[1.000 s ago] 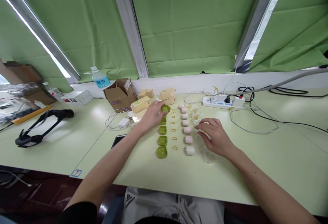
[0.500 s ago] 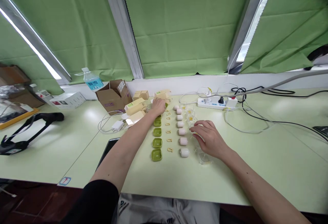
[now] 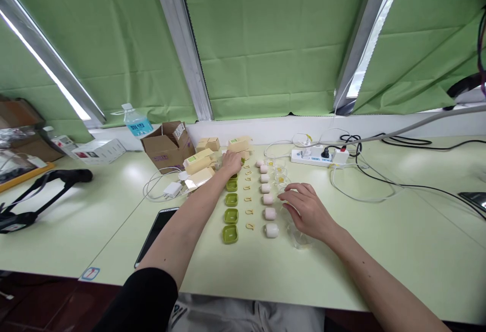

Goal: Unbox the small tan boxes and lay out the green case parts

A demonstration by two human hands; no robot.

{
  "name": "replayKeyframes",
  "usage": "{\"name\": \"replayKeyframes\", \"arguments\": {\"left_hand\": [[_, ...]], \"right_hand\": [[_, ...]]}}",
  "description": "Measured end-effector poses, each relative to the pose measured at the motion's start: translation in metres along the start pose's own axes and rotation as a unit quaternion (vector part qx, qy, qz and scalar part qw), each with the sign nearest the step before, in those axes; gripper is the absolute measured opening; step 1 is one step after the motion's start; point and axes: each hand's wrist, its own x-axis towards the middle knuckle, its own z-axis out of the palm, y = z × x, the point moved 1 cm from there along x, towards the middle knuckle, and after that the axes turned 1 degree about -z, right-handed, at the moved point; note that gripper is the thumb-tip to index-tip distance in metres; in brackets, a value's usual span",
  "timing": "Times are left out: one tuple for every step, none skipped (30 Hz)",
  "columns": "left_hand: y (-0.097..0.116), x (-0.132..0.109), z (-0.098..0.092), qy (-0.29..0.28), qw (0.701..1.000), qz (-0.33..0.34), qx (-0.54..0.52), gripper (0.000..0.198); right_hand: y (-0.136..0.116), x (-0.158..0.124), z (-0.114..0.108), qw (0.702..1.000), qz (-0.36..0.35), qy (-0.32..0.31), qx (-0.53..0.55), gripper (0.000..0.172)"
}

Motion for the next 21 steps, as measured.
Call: {"name": "replayKeyframes", "arguments": {"left_hand": [[-0.0005, 0.0008, 0.0008, -0.001, 1.000, -0.002, 0.000, 0.015], [-0.0007, 0.0015, 0.0016, -0.002, 1.000, -0.004, -0.001, 0.015], [-0.0009, 0.0021, 0.0024, -0.003, 1.000, -0.005, -0.001, 0.015], [-0.0009, 0.0025, 0.0032, -0.005, 1.000, -0.006, -0.002, 0.016], [-0.0008, 0.0028, 0.0039, -0.008, 1.000, -0.007, -0.002, 0.015], [-0.0008, 0.0030, 0.0044, -0.011, 1.000, -0.007, -0.002, 0.015], [-0.0007, 0.0031, 0.0048, -0.015, 1.000, -0.006, -0.003, 0.014], [-0.0007, 0.0033, 0.0049, -0.020, 1.000, -0.006, -0.004, 0.014], [-0.0008, 0.0034, 0.0049, -0.023, 1.000, -0.005, -0.005, 0.015], [-0.0008, 0.0034, 0.0048, -0.026, 1.000, -0.005, -0.006, 0.017], [-0.0008, 0.0035, 0.0045, -0.028, 1.000, -0.005, -0.008, 0.019], [-0.0008, 0.0035, 0.0041, -0.029, 1.000, -0.006, -0.009, 0.020], [-0.0008, 0.0036, 0.0036, -0.028, 1.000, -0.007, -0.011, 0.020], [-0.0007, 0.0036, 0.0031, -0.027, 1.000, -0.008, -0.012, 0.020], [-0.0006, 0.0037, 0.0025, -0.026, 1.000, -0.010, -0.014, 0.020], [-0.0005, 0.0038, 0.0019, -0.026, 0.999, -0.011, -0.016, 0.021], [-0.0003, 0.0041, 0.0013, -0.026, 0.999, -0.013, -0.019, 0.022], [-0.0001, 0.0045, 0.0006, -0.026, 0.999, -0.014, -0.024, 0.023], [0.0002, 0.0051, 0.0000, -0.028, 0.999, -0.014, -0.031, 0.023], [0.0008, 0.0058, -0.0007, -0.029, 0.999, -0.010, -0.043, 0.023], [0.0016, 0.0067, -0.0013, -0.031, 0.998, -0.005, -0.056, 0.023]], "right_hand": [[-0.0002, 0.0001, 0.0000, 1.000, 0.001, 0.000, -0.001, 0.030], [-0.0004, 0.0001, 0.0001, 1.000, 0.001, 0.001, -0.002, 0.030], [-0.0006, 0.0002, 0.0002, 1.000, 0.000, 0.001, -0.003, 0.031], [-0.0008, 0.0003, 0.0002, 1.000, -0.001, 0.002, -0.004, 0.031], [-0.0009, 0.0003, 0.0003, 1.000, -0.002, 0.003, -0.004, 0.030], [-0.0011, 0.0003, 0.0003, 1.000, -0.003, 0.004, -0.004, 0.030], [-0.0013, 0.0002, 0.0004, 1.000, -0.004, 0.004, -0.005, 0.030], [-0.0014, 0.0001, 0.0005, 1.000, -0.004, 0.003, -0.005, 0.029], [-0.0015, 0.0000, 0.0006, 1.000, -0.004, 0.002, -0.004, 0.029], [-0.0016, -0.0001, 0.0007, 1.000, -0.004, 0.001, -0.004, 0.029], [-0.0016, -0.0002, 0.0008, 1.000, -0.003, -0.001, -0.003, 0.029], [-0.0016, -0.0004, 0.0010, 1.000, -0.004, -0.002, -0.003, 0.029], [-0.0016, -0.0005, 0.0012, 1.000, -0.004, -0.003, -0.003, 0.030], [-0.0016, -0.0007, 0.0014, 1.000, -0.006, -0.003, -0.004, 0.031], [-0.0015, -0.0008, 0.0016, 1.000, -0.008, -0.002, -0.005, 0.031], [-0.0014, -0.0009, 0.0019, 1.000, -0.009, -0.001, -0.005, 0.031], [-0.0012, -0.0010, 0.0020, 1.000, -0.010, 0.001, -0.005, 0.031], [-0.0012, -0.0011, 0.0022, 1.000, -0.009, 0.001, -0.005, 0.031], [-0.0011, -0.0011, 0.0022, 1.000, -0.008, 0.000, -0.004, 0.031], [-0.0012, -0.0010, 0.0022, 1.000, -0.005, 0.000, -0.003, 0.031], [-0.0013, -0.0009, 0.0020, 1.000, -0.003, -0.001, -0.002, 0.031]]}}
